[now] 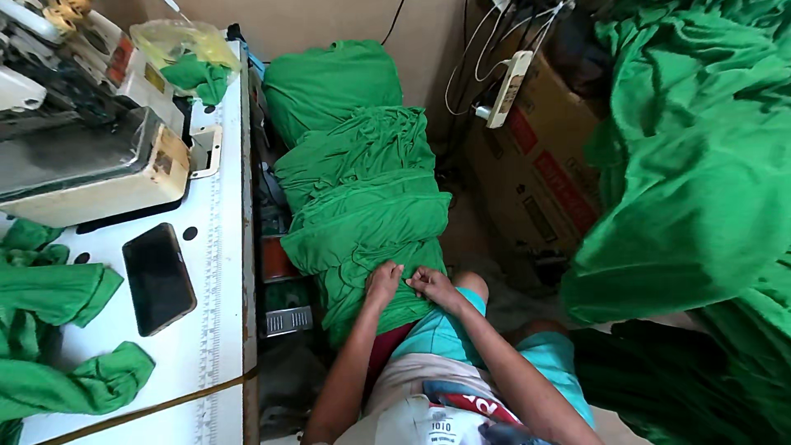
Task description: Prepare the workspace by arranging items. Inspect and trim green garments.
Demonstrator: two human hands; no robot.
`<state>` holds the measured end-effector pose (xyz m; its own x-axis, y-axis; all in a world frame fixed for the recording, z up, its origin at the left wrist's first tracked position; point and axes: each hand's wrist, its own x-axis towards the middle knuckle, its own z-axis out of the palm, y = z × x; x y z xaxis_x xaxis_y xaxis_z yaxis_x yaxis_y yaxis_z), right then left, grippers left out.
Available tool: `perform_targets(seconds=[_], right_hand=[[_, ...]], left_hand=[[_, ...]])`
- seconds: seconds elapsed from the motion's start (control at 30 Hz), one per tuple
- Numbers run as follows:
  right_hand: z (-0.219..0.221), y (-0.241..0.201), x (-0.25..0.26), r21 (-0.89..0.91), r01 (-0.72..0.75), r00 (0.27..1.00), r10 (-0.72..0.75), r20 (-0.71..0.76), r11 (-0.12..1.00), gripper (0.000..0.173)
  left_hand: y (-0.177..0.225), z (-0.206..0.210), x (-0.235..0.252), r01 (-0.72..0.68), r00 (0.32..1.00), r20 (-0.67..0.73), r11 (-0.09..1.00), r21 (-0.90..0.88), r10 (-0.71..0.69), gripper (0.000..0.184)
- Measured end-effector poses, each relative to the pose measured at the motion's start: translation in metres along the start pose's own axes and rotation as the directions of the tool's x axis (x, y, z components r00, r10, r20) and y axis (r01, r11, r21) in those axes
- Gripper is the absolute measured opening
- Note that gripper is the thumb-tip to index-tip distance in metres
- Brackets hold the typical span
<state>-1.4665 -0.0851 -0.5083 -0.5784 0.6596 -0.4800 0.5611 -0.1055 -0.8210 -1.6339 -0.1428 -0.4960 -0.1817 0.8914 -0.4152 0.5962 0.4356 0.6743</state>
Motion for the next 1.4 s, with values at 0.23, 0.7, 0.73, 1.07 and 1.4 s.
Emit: perform_targets(seconds=[0.23,0.7,0.73,1.07,1.4], right_hand=[[0.000,0.005,0.001,0.185,0.046,0.998,-0.038,-0.046,0.982,0.021],[0.005,0.008,0.001,0.289,0.094,0.988,-0.055,-0.142,0.953,0.021],[0.005,0.007,0.001,0.236,0.088,0.989,-0.057,-0.137,0.968,0.024],[0.009,-0.004,0.006,-0.162,0.085,0.993,-0.098,-0.071,0.983,0.034],[0.010,-0.021,0.010,-0.282,-0.001,0.999,-0.010,-0.037,0.960,0.035]], left_hand=[[-0.013,0.000,0.001,-0.033,0.982,-0.187,0.961,-0.275,-0.020,0.037],[0.000,-0.004,-0.005,-0.002,0.996,-0.086,0.999,0.048,0.006,0.034],[-0.002,-0.003,-0.004,-0.008,0.996,-0.092,0.999,0.044,0.012,0.033],[-0.009,0.000,-0.002,-0.063,0.985,-0.164,0.997,-0.054,0.053,0.030],[-0.010,0.003,-0.002,-0.074,0.977,-0.209,0.992,-0.106,0.050,0.029]])
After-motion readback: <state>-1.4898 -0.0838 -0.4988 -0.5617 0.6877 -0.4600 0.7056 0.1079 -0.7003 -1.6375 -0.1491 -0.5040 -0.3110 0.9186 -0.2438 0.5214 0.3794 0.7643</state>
